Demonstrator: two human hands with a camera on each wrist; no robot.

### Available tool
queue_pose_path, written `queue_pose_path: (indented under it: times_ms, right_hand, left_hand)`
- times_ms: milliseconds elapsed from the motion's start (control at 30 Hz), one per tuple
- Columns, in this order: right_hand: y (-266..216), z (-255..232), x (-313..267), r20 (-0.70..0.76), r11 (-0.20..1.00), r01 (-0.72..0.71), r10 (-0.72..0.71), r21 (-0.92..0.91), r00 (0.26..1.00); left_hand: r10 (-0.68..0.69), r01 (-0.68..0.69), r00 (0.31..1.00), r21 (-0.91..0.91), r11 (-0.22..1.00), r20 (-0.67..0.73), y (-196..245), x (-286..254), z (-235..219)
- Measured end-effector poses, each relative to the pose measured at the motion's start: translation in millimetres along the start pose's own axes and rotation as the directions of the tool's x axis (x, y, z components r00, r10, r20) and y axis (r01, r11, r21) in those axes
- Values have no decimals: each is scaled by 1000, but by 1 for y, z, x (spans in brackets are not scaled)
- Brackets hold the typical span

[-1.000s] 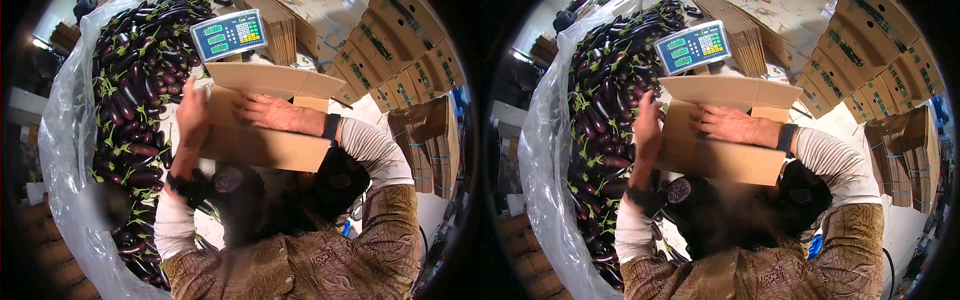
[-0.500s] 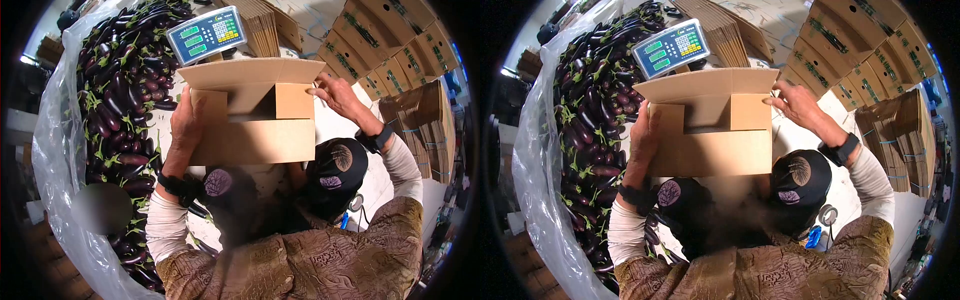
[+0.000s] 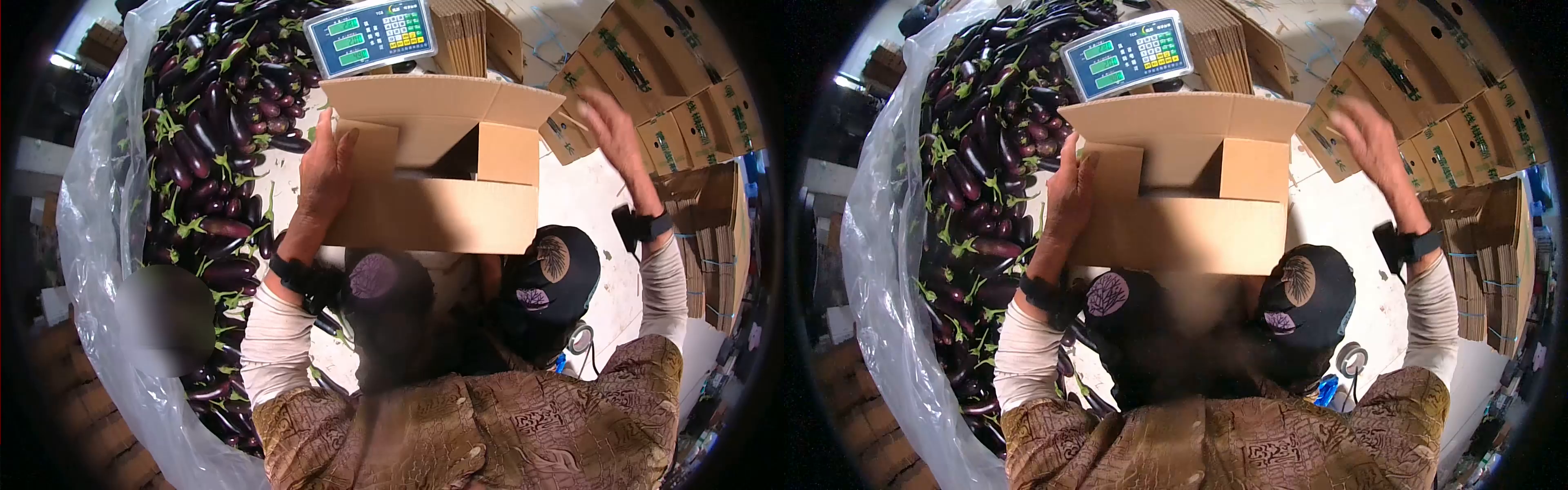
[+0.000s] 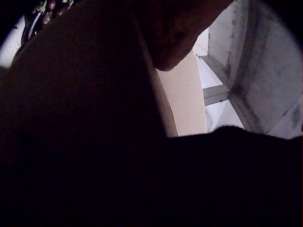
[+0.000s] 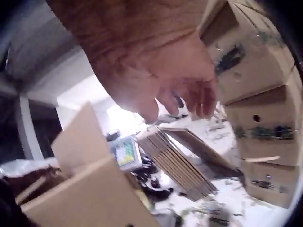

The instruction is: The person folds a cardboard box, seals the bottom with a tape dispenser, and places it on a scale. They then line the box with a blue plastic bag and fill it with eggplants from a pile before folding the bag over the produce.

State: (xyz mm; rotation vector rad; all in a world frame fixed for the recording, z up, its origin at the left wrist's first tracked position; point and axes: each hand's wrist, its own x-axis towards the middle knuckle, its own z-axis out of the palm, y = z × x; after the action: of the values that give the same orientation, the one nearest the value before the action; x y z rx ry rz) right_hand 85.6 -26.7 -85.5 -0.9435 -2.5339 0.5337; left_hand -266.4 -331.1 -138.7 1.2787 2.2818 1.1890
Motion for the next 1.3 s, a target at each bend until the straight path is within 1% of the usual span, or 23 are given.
queue_pose_path:
  times_ms: [33,100,167,200,233,300,367,400,433,467,500,533,633,667,700,767,800,867,933,1033,1133,1200,1300]
  right_hand:
    - [-28,1,12,1,1000,-2,2,5,1000]
    - [-83,10,35,-174,953,287,-268,94,947]
    - [-132,20,37,325,978,207,-200,13,924]
    - [-134,26,36,272,940,342,-328,-4,904]
    - [-134,28,30,316,933,357,-324,-52,892]
    - [-135,24,12,375,925,350,-379,145,846]
    - [-126,51,-11,327,747,663,-614,-55,719]
    - [-123,65,-23,429,742,661,-565,-109,705]
    - [-124,68,-22,429,738,667,-573,-101,699]
    - [-122,71,-18,436,722,679,-573,-130,693]
    - [-121,75,-16,445,710,686,-570,-156,691]
    - [-118,77,-17,424,713,685,-580,-149,696]
    - [-116,79,-16,396,682,712,-614,-170,683]
    - [-116,79,-16,402,680,714,-615,-167,679]
    - [-117,79,-15,410,677,717,-613,-170,676]
    - [-116,80,-15,414,673,720,-614,-169,672]
    - [-115,82,-16,370,723,675,-591,-151,716]
    - [-106,89,-16,322,772,621,-559,-133,764]
    - [-97,105,-15,-52,963,227,-237,-147,970]
    - [-94,109,-11,31,995,96,-95,-26,995]
    - [-98,110,-10,65,988,134,-129,-79,989]
    - [-99,112,-11,46,968,219,-215,-123,976]
    - [-97,114,-13,68,973,188,-180,-131,981]
  left_hand:
    - [47,-47,999,-19,999,-18,2,1,1]
    - [23,-24,999,-44,999,-30,1,2,3]
    - [-12,8,999,-73,997,-51,2,-3,0]
    - [-73,67,992,-65,996,-98,5,-5,-3]
    - [-136,128,979,-62,990,-150,7,-7,-7]
    - [-183,161,962,-122,979,-201,-4,-8,-5]
    - [-2,-13,950,-44,999,-312,-38,-2,6]
    - [-141,98,969,-208,973,-202,0,-9,-5]
    - [-146,103,967,-203,974,-208,-4,-8,0]
    - [-236,108,957,-545,832,-170,-14,-7,4]
    - [-304,100,947,-811,577,-100,-20,-8,4]
    - [-341,197,940,-833,517,11,-25,-10,3]
    - [-246,219,965,-805,552,94,-29,2,5]
    - [-123,201,979,-750,630,160,-39,14,2]
    - [-130,205,979,-751,628,159,-34,22,1]
    - [-121,319,933,-624,713,340,-14,34,-5]
    - [58,52,977,-491,870,207,-17,33,0]
    - [70,33,976,-458,888,206,-25,32,1]
    - [72,27,974,-425,905,214,-24,25,1]
    - [1,76,987,-466,882,163,-23,23,2]
    - [12,-32,998,-317,948,-66,-22,25,6]
    - [40,-55,997,-215,975,-72,-18,25,4]
    - [98,-98,989,0,995,-115,-10,27,7]
